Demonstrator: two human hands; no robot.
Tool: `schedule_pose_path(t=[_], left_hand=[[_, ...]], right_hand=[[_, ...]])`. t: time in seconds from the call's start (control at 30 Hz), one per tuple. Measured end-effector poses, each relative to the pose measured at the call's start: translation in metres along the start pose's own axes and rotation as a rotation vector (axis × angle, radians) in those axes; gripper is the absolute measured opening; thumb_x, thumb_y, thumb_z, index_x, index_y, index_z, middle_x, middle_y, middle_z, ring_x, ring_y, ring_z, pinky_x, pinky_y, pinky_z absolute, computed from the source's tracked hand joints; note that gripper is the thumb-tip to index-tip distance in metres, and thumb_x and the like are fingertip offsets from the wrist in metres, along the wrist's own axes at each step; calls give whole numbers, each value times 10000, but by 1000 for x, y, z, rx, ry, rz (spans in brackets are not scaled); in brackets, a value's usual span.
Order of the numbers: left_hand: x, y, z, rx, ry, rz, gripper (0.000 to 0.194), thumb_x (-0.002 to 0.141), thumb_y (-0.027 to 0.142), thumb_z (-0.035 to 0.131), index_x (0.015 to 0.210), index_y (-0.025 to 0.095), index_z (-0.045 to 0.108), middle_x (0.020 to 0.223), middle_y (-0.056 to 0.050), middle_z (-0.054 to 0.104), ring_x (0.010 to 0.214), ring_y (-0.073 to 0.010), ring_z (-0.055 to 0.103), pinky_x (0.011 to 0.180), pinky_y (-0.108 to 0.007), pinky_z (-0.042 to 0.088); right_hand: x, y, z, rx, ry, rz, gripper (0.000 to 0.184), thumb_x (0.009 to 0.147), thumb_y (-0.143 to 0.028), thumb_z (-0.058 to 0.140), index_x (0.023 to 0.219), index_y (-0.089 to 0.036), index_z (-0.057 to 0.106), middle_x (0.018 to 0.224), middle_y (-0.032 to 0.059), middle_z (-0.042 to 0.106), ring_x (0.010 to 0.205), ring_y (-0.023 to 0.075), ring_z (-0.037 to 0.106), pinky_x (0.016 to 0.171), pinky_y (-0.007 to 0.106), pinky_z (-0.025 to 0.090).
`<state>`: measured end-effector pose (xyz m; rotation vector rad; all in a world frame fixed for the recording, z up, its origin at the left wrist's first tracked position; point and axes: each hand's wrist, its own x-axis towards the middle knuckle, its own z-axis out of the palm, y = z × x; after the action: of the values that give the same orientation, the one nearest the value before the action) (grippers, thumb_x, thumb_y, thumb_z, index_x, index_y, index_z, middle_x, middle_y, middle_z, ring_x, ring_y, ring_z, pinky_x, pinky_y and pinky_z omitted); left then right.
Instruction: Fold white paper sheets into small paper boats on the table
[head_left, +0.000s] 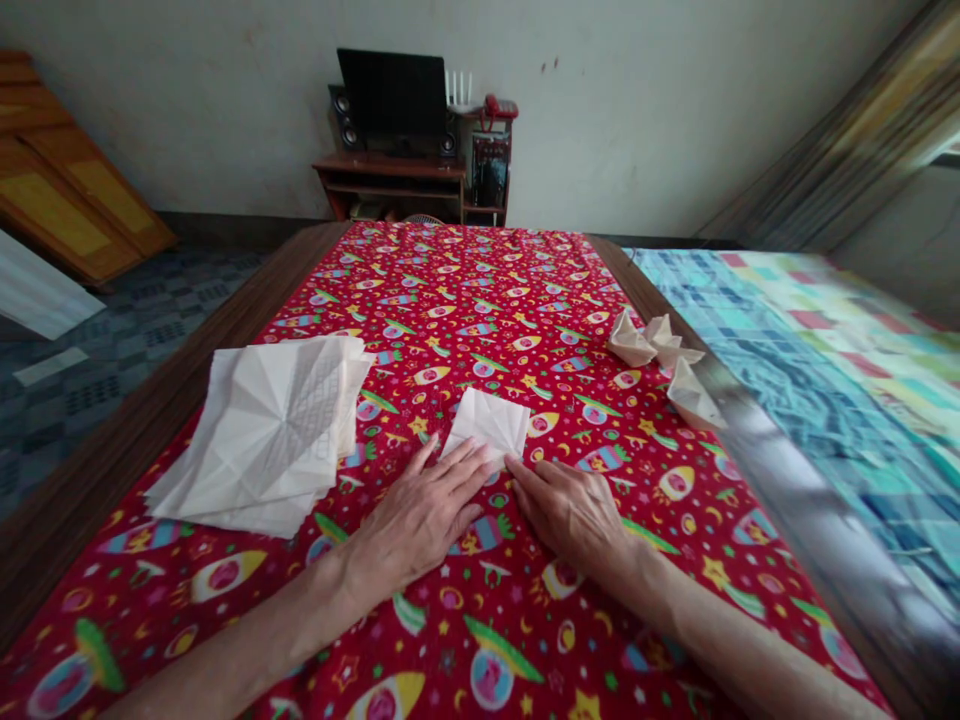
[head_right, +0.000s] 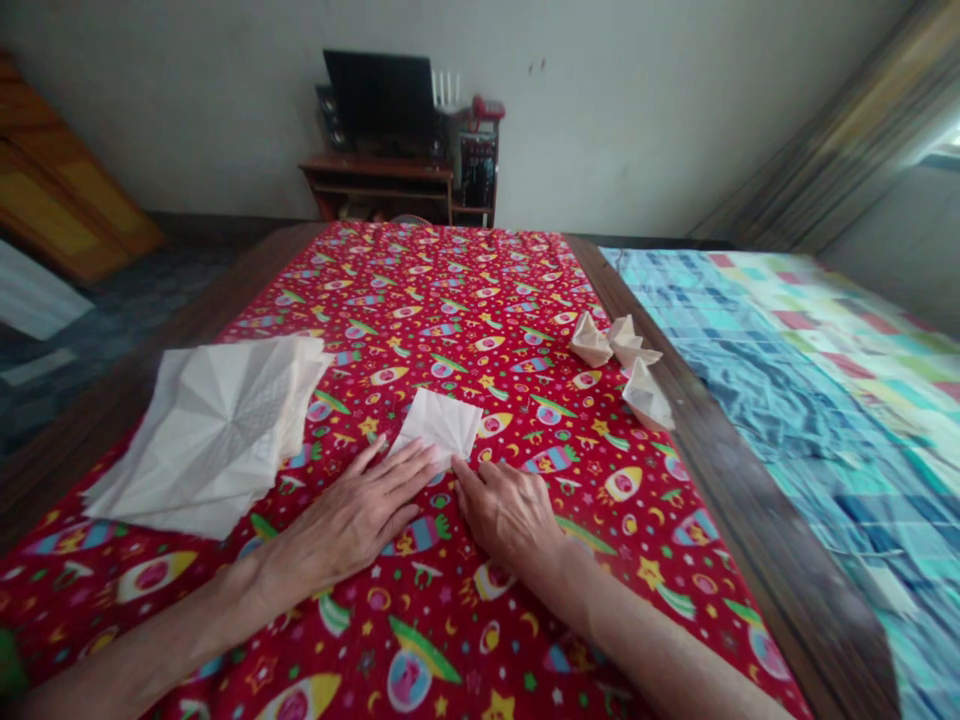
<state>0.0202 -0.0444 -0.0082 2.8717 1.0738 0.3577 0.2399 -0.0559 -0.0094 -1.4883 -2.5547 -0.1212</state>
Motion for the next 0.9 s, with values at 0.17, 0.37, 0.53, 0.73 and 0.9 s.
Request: schedule_pose_path(t=[0.17, 0.37, 0.53, 0.73, 0.9], left_hand=[[-18, -4, -6, 33, -5, -1, 379, 978, 283, 385, 1349, 242, 451, 1421, 1, 465, 1361, -189, 343, 1140, -451, 221], [-34, -7, -5, 74, 49, -10, 359, 964, 264, 423, 1315, 240, 493, 1384, 9, 510, 1346, -195, 363, 1130, -447, 241], [-34, -5, -3, 64, 160, 23, 295, 959, 209, 416, 1197, 177, 587, 1289, -33, 588, 1255, -192, 463, 1085, -400, 333], [-12, 5, -18, 18, 113, -27, 205, 955, 180, 417, 950, 149, 620, 985, -56, 638, 967, -190, 566, 898, -367, 471], [1, 8, -21, 47, 72, -72, 144, 933, 165, 454, 850, 164, 571, 924, -46, 591, 913, -195, 545, 825, -347, 482]], right_hand=[[-3, 3, 1, -34, 15, 29, 339, 985, -297, 351, 1187, -213, 609, 656, 5, 613, 544, 116, 540, 488, 285, 175], [-2, 3, 2, -27, 8, 58, 336, 974, -301, 380, 1201, -230, 617, 677, 7, 647, 549, 121, 555, 490, 286, 163], [5, 5, -3, 36, 3, 66, 298, 959, -310, 410, 1019, -233, 692, 643, 2, 637, 518, 106, 525, 492, 276, 187], [42, 28, -6, 110, 195, 50, 252, 936, -325, 475, 1036, -178, 654, 933, 87, 645, 792, 158, 594, 628, 237, 379], [66, 50, 10, 150, 217, 43, 390, 886, -394, 549, 1185, -144, 558, 1027, 132, 648, 927, 212, 606, 765, 304, 452]])
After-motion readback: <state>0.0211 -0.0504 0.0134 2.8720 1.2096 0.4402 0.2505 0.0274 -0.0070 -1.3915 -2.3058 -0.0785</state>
